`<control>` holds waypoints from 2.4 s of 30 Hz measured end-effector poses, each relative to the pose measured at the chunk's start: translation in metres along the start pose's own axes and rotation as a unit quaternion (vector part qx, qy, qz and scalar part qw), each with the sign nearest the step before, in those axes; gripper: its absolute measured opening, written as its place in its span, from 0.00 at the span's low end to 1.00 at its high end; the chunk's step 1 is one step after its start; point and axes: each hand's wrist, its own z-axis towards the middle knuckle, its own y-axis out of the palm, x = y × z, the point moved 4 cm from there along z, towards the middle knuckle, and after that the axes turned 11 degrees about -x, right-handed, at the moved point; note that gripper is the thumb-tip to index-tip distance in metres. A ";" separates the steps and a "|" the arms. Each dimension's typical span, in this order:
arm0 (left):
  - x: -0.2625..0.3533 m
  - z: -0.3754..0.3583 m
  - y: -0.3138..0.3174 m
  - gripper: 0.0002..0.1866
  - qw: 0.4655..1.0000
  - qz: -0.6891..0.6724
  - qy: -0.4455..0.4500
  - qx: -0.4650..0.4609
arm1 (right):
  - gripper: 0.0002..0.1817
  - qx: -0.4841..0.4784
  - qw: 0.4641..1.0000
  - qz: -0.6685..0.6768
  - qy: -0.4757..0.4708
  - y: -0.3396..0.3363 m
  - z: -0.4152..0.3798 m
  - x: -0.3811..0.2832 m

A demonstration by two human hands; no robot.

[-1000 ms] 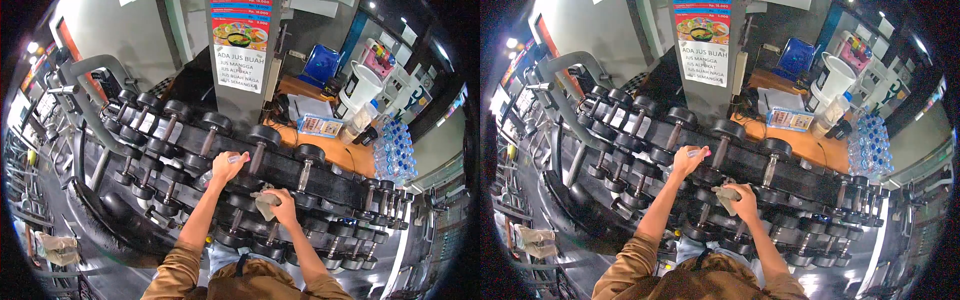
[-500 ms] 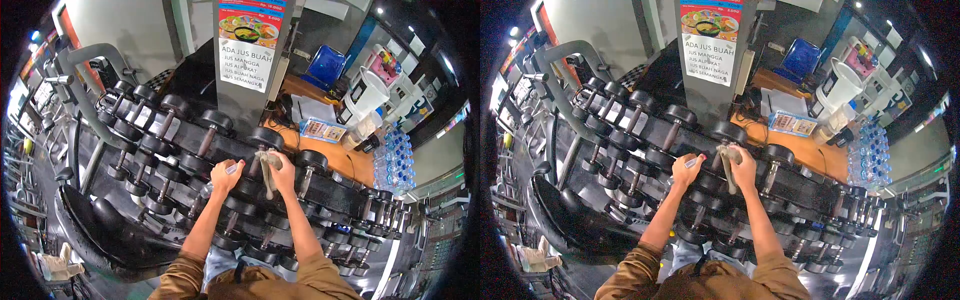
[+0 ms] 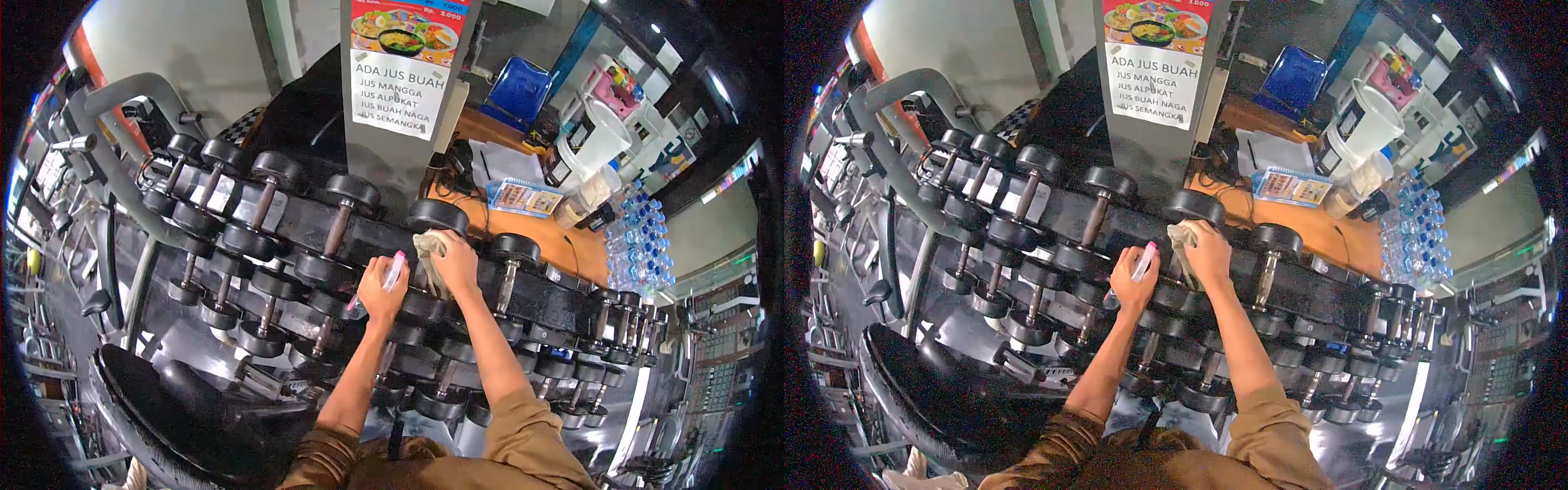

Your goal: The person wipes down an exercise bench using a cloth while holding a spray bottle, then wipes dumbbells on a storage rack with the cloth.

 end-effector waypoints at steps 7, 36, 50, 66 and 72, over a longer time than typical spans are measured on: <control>-0.009 -0.002 0.002 0.09 0.999 -0.041 -0.018 0.024 | 0.22 -0.109 0.991 -0.038 -0.072 0.007 -0.012 -0.003; -0.005 -0.001 -0.001 0.09 0.998 -0.062 -0.019 0.012 | 0.24 -0.099 0.985 -0.048 -0.130 -0.001 -0.004 -0.003; -0.010 -0.005 0.002 0.09 0.997 -0.066 0.010 0.041 | 0.27 -0.113 0.982 -0.003 -0.152 -0.006 -0.010 0.008; -0.017 -0.002 0.007 0.08 0.997 -0.061 0.026 0.041 | 0.15 -0.120 0.964 0.238 -0.010 0.017 -0.047 0.042; -0.015 -0.001 0.004 0.09 0.998 -0.045 -0.014 0.031 | 0.14 0.111 0.931 0.331 0.106 0.051 -0.012 0.068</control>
